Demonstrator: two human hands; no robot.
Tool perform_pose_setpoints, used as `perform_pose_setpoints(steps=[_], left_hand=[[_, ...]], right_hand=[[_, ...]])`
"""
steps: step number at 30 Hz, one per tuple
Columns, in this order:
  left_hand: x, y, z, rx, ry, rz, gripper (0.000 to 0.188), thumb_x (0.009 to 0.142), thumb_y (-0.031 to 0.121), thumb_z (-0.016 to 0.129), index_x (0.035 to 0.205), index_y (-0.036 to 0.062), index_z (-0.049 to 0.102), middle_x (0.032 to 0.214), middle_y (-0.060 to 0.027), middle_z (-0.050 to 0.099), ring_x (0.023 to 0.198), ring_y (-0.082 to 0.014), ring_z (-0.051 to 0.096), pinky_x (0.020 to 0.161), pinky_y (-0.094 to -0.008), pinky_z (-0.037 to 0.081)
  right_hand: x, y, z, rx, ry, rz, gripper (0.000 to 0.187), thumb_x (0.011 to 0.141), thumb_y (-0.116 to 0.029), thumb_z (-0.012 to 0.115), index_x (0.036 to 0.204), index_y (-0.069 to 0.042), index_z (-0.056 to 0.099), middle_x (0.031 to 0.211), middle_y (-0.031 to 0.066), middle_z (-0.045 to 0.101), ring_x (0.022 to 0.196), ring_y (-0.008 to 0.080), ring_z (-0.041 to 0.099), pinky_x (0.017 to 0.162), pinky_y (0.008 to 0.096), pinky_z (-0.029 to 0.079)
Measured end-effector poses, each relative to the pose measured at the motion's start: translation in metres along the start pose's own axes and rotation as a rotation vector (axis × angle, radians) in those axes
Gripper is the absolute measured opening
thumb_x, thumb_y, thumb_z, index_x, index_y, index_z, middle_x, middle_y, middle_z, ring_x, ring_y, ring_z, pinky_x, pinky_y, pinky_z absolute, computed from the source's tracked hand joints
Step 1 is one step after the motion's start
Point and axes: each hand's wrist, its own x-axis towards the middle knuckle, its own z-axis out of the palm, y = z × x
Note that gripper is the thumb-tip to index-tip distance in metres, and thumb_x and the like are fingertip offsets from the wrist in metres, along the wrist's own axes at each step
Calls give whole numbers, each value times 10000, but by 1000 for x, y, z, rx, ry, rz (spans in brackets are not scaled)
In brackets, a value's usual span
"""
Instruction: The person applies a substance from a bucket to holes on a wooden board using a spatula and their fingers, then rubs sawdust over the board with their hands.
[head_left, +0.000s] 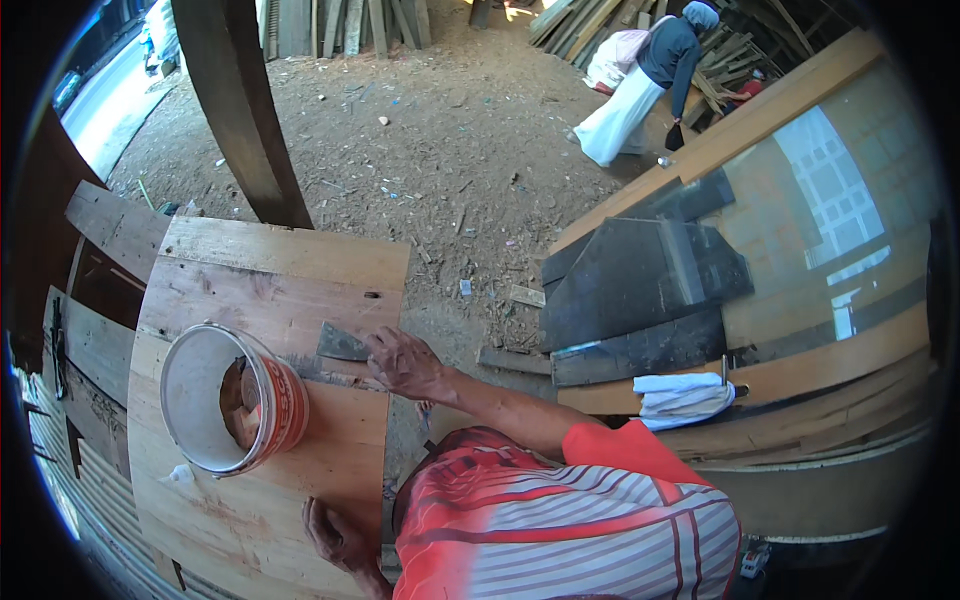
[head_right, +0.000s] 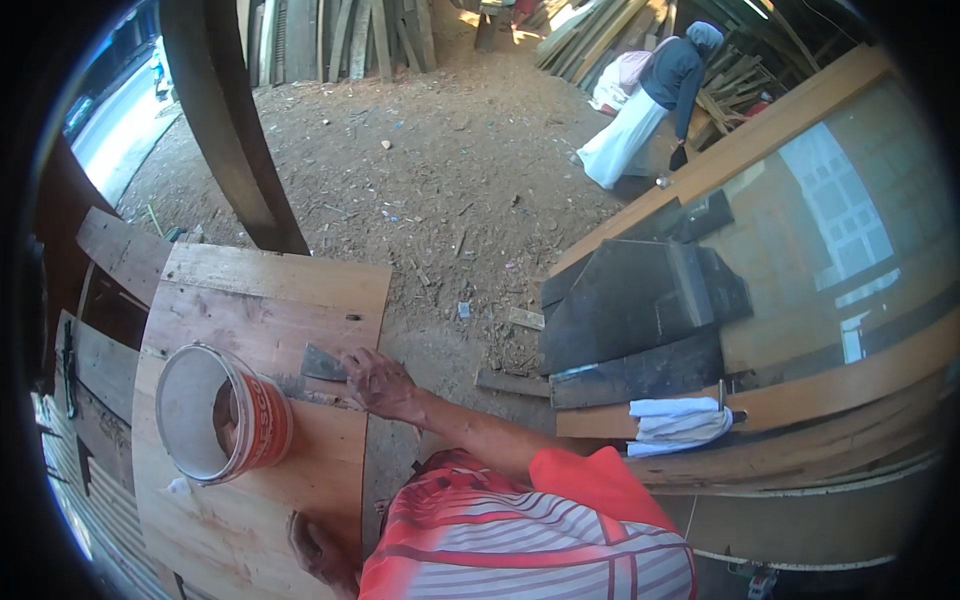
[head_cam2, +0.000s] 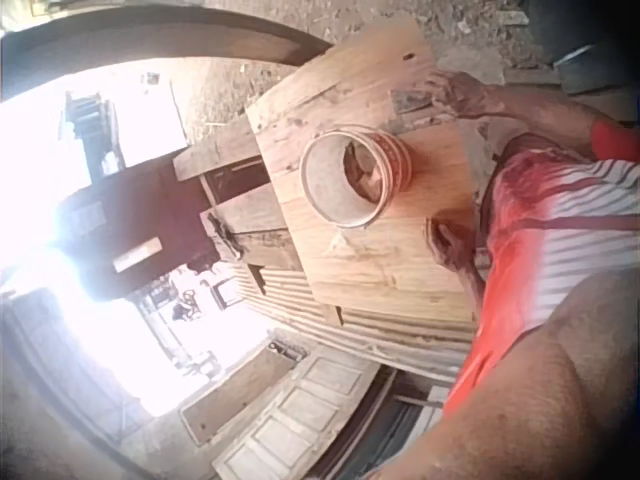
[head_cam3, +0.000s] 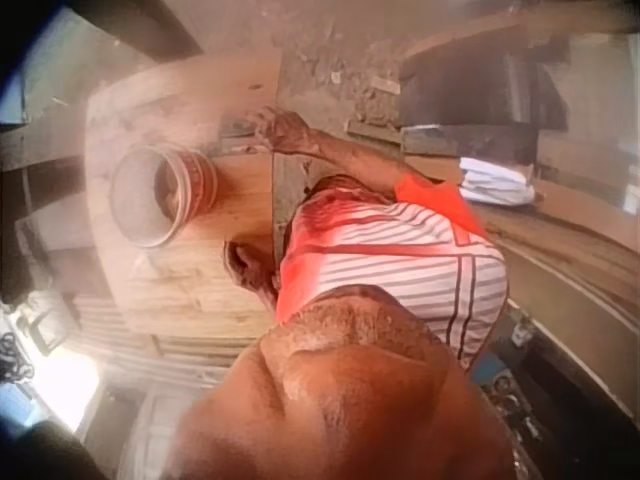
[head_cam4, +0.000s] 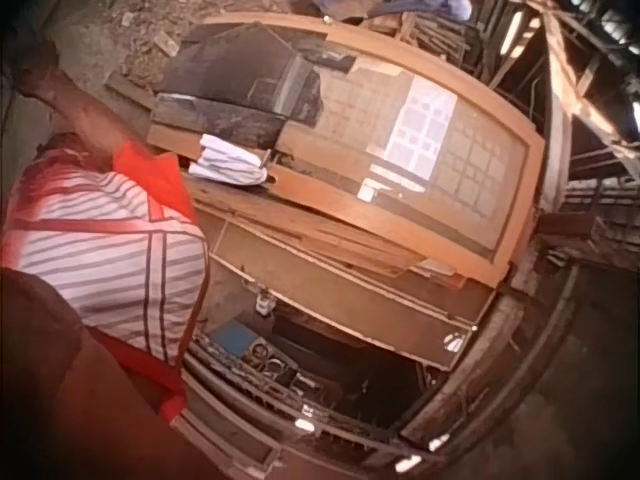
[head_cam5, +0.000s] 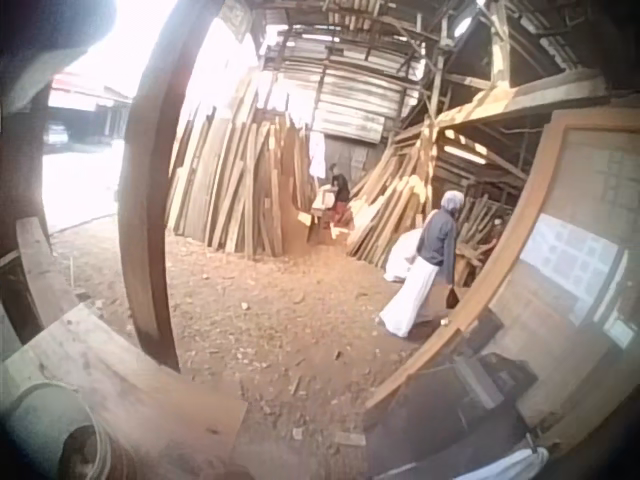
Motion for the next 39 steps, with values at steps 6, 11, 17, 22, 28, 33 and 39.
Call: perform_pose_setpoints(steps=[6,11,17,22,28,33,39], left_hand=[[-7,-17,-76,243,286,-72,339,1064,204,659,1309,-27,703,1307,-175,724,1048,-346,714,907,-401,605],[8,-95,-122,276,368,-163,458,1059,262,658,1394,-47,609,1319,-234,681,1141,-369,677,960,-440,576],[-11,-212,-175,419,482,-535,552,1065,308,647,1474,-38,511,1321,-225,670,1155,-331,658,1000,-414,544],[-23,-169,-189,331,399,-841,634,1064,340,646,1555,-15,457,1465,-261,590,1361,-334,570,1159,-409,429],[-38,-160,-165,-66,416,-703,626,1107,418,554,1540,-25,463,1415,-222,629,1314,-296,594,1117,-400,458],[-42,-152,-160,-254,449,-722,652,1102,450,558,1551,-11,457,1404,-197,642,1289,-275,613,1094,-397,482],[-38,-160,-156,-423,471,-739,689,1092,472,567,1581,6,428,1406,-206,645,1312,-284,608,1101,-405,482]], right_hand=[[-23,-17,14,-9,136,22,327,924,-123,670,1205,6,561,1020,205,599,928,402,650,813,498,559],[-60,-29,-3,94,190,228,289,937,-111,678,1185,-5,576,1009,196,599,888,401,657,772,488,558],[-82,-57,1,152,101,53,324,906,-101,717,1198,-28,597,955,165,641,781,347,685,679,442,563],[-88,-106,6,244,-262,-23,319,966,-165,748,1225,-13,641,980,161,664,786,315,662,683,427,539],[-63,-170,39,261,-462,-307,402,980,-121,734,1362,-35,641,989,147,671,850,336,692,708,449,552],[-20,-221,68,116,-697,-569,404,960,-135,741,1354,-77,672,991,105,680,880,319,693,743,434,550],[16,-267,100,-59,-765,-780,378,972,-194,727,1335,-95,691,992,106,685,902,306,677,795,440,537]])
